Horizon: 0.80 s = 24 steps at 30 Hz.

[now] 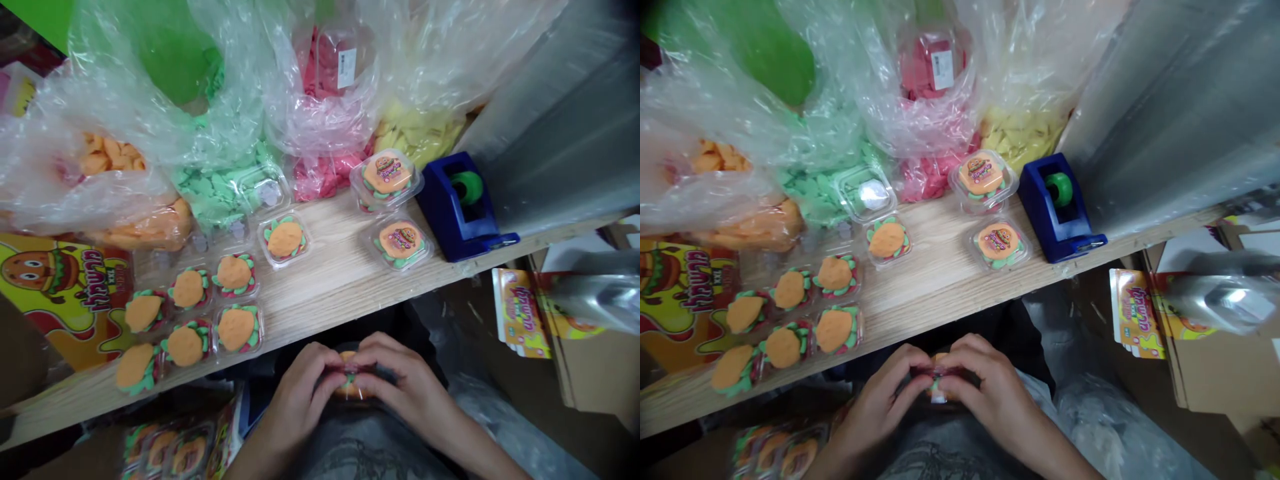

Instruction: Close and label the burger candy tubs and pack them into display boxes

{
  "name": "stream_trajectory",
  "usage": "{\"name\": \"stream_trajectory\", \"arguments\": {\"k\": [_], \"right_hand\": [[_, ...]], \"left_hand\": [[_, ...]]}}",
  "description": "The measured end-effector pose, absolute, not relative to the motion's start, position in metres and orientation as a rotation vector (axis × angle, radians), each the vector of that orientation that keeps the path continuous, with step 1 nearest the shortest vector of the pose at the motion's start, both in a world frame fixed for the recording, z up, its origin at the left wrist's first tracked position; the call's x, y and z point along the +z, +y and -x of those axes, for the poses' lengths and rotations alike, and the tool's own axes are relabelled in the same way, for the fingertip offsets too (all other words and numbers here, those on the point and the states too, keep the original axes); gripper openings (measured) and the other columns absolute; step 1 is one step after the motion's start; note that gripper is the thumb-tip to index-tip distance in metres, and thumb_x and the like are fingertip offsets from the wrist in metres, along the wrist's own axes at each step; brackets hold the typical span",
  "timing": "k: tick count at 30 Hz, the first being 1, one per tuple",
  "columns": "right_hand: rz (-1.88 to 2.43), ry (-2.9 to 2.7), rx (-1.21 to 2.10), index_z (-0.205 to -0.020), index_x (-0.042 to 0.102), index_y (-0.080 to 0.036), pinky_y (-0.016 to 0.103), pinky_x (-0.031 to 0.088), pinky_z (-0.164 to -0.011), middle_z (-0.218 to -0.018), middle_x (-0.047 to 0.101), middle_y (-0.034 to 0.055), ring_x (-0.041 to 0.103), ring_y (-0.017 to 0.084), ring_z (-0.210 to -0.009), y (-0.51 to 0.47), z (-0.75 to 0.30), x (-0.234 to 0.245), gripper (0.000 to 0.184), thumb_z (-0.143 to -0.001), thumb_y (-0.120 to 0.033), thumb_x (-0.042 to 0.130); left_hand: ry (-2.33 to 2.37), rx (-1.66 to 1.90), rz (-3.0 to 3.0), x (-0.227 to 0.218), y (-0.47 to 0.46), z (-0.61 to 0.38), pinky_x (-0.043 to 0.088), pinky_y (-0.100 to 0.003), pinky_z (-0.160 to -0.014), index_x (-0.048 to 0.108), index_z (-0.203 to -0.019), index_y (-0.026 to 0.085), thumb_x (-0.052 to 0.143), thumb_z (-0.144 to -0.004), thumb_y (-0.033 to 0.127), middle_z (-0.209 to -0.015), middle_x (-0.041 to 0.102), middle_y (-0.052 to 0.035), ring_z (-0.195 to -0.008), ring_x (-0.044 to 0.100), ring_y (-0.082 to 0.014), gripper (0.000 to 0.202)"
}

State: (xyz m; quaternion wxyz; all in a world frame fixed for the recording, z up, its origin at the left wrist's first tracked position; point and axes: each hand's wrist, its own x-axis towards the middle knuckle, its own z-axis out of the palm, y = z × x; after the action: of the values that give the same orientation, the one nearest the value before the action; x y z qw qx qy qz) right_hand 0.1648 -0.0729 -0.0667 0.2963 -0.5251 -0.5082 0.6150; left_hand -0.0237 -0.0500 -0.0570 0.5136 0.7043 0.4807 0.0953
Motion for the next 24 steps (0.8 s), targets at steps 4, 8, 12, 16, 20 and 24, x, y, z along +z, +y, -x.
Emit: {"name": "stream_trajectory", "arguments": {"k": [4, 8, 12, 16, 20, 24], "right_hand": [[1.401, -1.323, 1.646, -0.085, 0.068, -0.020, 0.024, 0.046, -0.072, -0.082, 0.061, 0.0026, 0.058, 0.013, -0.079, -0.078, -0.157, -0.069, 0.011, -0.084, -0.018, 0.057], [1.342, -1.411, 1.607, -0.087, 0.067, -0.019, 0.024, 0.045, -0.074, -0.082, 0.063, 0.0029, 0.057, 0.014, -0.082, -0.087, -0.153, -0.071, 0.013, -0.086, -0.017, 0.054], [1.299, -1.576, 1.507, -0.083, 0.063, -0.019, 0.025, 0.044, -0.072, -0.080, 0.063, 0.0033, 0.055, 0.014, -0.079, -0.094, -0.150, -0.078, 0.013, -0.087, -0.015, 0.051], [1.282, -1.742, 1.389, -0.073, 0.057, -0.017, 0.025, 0.044, -0.069, -0.076, 0.060, 0.0031, 0.053, 0.014, -0.075, -0.095, -0.149, -0.081, 0.020, -0.089, -0.015, 0.046], [1.309, -1.874, 1.345, -0.068, 0.054, -0.018, 0.024, 0.043, -0.062, -0.071, 0.057, 0.0018, 0.053, 0.014, -0.070, -0.096, -0.147, -0.082, 0.024, -0.090, -0.020, 0.044], [1.333, -1.948, 1.256, -0.067, 0.055, -0.017, 0.026, 0.041, -0.060, -0.068, 0.057, 0.0025, 0.051, 0.015, -0.066, -0.099, -0.145, -0.087, 0.025, -0.090, -0.019, 0.044]], "left_hand": [[1.120, 0.279, -1.773, -0.062, -0.057, 0.027, 0.045, -0.021, -0.066, 0.055, -0.086, 0.022, 0.047, -0.087, 0.017, -0.080, 0.058, -0.0015, -0.073, 0.056, -0.0134, 0.009], [1.023, 0.341, -1.905, -0.068, -0.066, 0.030, 0.046, -0.021, -0.066, 0.055, -0.093, 0.020, 0.044, -0.088, 0.014, -0.080, 0.060, -0.0042, -0.073, 0.057, -0.0144, 0.013], [0.947, 0.405, -2.076, -0.078, -0.074, 0.035, 0.047, -0.020, -0.064, 0.054, -0.096, 0.020, 0.046, -0.087, 0.013, -0.079, 0.062, -0.0047, -0.070, 0.057, -0.0144, 0.014], [0.944, 0.434, -2.112, -0.086, -0.075, 0.036, 0.047, -0.020, -0.063, 0.054, -0.092, 0.019, 0.044, -0.086, 0.012, -0.075, 0.062, -0.0051, -0.067, 0.057, -0.0142, 0.013], [0.933, 0.433, -2.079, -0.087, -0.075, 0.035, 0.046, -0.020, -0.060, 0.055, -0.089, 0.020, 0.042, -0.086, 0.013, -0.072, 0.061, -0.0039, -0.065, 0.056, -0.0140, 0.015], [0.928, 0.401, -2.058, -0.089, -0.075, 0.033, 0.044, -0.020, -0.060, 0.055, -0.086, 0.020, 0.041, -0.086, 0.013, -0.070, 0.060, -0.0032, -0.064, 0.055, -0.0136, 0.016]]}}
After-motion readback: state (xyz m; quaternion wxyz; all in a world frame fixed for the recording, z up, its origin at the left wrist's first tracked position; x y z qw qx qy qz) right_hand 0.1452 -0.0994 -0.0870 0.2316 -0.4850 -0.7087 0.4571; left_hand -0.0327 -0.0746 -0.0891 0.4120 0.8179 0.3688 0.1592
